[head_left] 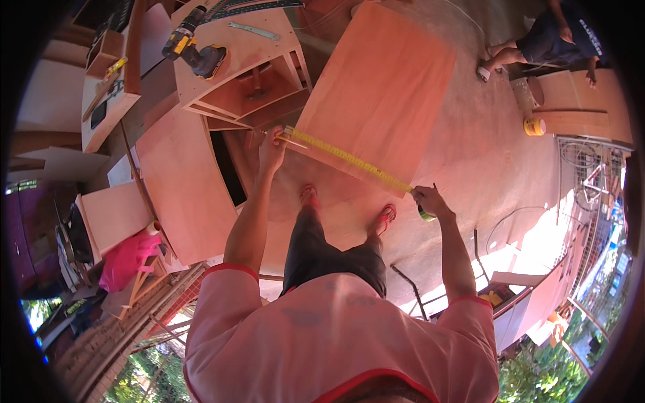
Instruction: The person measures a large wooden board with a tape measure and marks it with a pencil. They then use a straightedge and a speed square to draw straight lines on the board. The person handles the board and tools throughout the process.
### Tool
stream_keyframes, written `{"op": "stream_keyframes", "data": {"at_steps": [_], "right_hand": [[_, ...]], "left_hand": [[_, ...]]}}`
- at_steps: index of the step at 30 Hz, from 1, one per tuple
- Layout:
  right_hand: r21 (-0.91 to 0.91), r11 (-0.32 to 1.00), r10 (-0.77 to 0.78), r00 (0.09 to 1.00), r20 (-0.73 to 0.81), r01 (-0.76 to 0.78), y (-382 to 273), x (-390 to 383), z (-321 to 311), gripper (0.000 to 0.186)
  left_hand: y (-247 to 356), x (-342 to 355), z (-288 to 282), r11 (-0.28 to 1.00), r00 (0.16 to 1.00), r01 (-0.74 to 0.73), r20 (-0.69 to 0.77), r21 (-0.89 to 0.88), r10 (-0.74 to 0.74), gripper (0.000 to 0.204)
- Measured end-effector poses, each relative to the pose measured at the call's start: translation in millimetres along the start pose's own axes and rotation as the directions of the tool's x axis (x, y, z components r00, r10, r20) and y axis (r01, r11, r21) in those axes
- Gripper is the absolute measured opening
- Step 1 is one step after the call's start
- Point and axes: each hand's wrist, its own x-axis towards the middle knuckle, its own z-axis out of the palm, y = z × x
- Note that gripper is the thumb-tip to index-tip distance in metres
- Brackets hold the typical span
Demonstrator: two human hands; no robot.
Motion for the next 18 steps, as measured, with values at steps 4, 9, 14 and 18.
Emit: {"op": "stream_keyframes", "data": {"at_steps": [4, 9, 14, 18], "right_hand": [[-0.021, 1.0, 0.001, 0.999, -0.045, -0.002, -8, 32, -1, 0.031], [-0.102, 0.994, 0.045, 0.997, -0.061, -0.051, -12, 53, 0, 0.036], [-0.129, 0.981, 0.135, 0.988, -0.072, -0.144, -15, 55, -2, 0.038], [-0.067, 0.979, 0.185, 0.979, -0.084, -0.19, -22, 51, -2, 0.037]], "left_hand": [[-32, 40, 14, 0.977, 0.972, 0.132, 0.213, -0.167, -0.095, 0.039], [-24, 46, 32, 0.936, 0.977, 0.209, 0.098, -0.282, -0.188, 0.042], [-17, 44, 43, 0.973, 0.99, 0.137, 0.021, -0.186, -0.136, 0.043], [-21, 45, 46, 0.879, 0.968, 0.252, 0.097, -0.405, -0.232, 0.052]]}}
